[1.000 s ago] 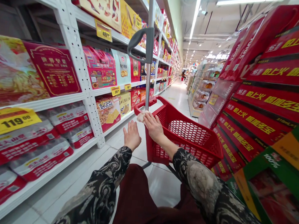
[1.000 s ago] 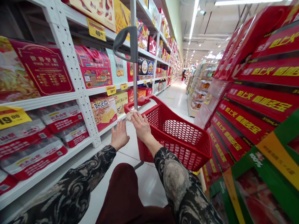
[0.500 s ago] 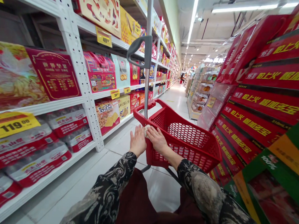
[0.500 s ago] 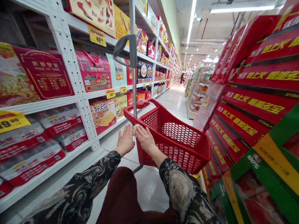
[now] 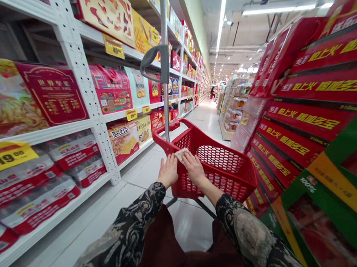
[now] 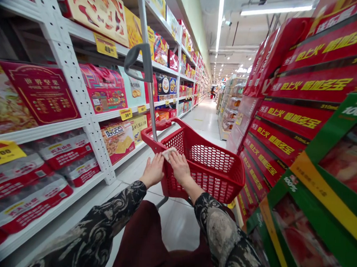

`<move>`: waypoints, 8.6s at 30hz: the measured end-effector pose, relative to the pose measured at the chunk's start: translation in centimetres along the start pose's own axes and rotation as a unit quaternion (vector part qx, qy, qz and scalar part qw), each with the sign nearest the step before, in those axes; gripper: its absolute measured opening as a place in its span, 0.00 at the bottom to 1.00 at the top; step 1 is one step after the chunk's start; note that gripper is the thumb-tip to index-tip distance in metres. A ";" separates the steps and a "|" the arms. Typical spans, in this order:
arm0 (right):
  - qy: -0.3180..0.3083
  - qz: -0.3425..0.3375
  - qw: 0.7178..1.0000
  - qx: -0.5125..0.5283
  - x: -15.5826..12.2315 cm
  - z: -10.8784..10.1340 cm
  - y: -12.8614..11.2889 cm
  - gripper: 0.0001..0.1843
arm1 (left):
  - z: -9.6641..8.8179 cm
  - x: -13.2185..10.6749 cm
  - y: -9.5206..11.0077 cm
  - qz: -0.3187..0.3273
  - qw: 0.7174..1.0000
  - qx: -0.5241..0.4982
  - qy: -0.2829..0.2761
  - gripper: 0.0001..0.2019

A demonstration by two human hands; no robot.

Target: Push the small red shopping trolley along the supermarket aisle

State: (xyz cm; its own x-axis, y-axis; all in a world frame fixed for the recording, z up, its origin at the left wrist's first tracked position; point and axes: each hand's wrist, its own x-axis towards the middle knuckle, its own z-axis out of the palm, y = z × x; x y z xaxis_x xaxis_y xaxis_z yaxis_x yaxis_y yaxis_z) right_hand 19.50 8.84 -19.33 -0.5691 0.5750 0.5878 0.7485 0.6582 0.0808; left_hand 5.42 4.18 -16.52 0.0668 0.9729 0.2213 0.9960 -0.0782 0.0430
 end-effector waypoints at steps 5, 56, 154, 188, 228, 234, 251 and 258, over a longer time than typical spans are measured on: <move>0.002 -0.029 0.999 0.017 -2.2 0.1 1.3 0.24 | -0.2 -0.1 0.0 -0.002 0.997 -0.011 -0.074 0.29; 0.033 -0.258 0.953 -0.155 15.8 -7.5 -0.4 0.20 | -8.0 4.0 -5.1 -0.128 0.982 -0.008 0.140 0.35; -0.160 0.358 0.917 -0.072 -7.5 -2.8 9.8 0.31 | -6.2 -0.1 -3.7 -0.073 0.946 -0.050 0.313 0.24; 0.026 0.155 0.968 0.198 0.3 -5.8 -0.9 0.39 | -7.5 -0.5 2.3 0.037 0.990 0.011 0.134 0.22; 0.072 0.139 0.965 0.210 -1.8 -11.4 -0.3 0.30 | -9.2 -1.8 4.3 0.095 0.984 -0.025 0.148 0.15; 0.071 0.140 0.965 0.212 -2.4 -12.4 2.2 0.29 | -9.0 -1.8 7.1 0.095 0.980 -0.023 0.176 0.18; 0.050 0.267 0.939 0.209 -5.2 -15.3 6.8 0.27 | -6.4 -0.3 6.0 0.191 0.965 -0.069 0.166 0.22; 0.011 0.195 0.957 0.216 -3.2 -17.4 4.3 0.24 | -6.8 -0.4 8.1 0.194 0.961 -0.057 0.192 0.20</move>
State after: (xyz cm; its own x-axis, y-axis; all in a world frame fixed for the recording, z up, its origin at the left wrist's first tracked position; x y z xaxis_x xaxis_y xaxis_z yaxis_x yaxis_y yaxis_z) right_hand 30.44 1.36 -6.91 -0.2640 0.8108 0.5224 0.6890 0.5375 -0.4862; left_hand 13.05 1.65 -9.62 0.3828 0.7163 0.5834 0.8864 -0.4627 -0.0136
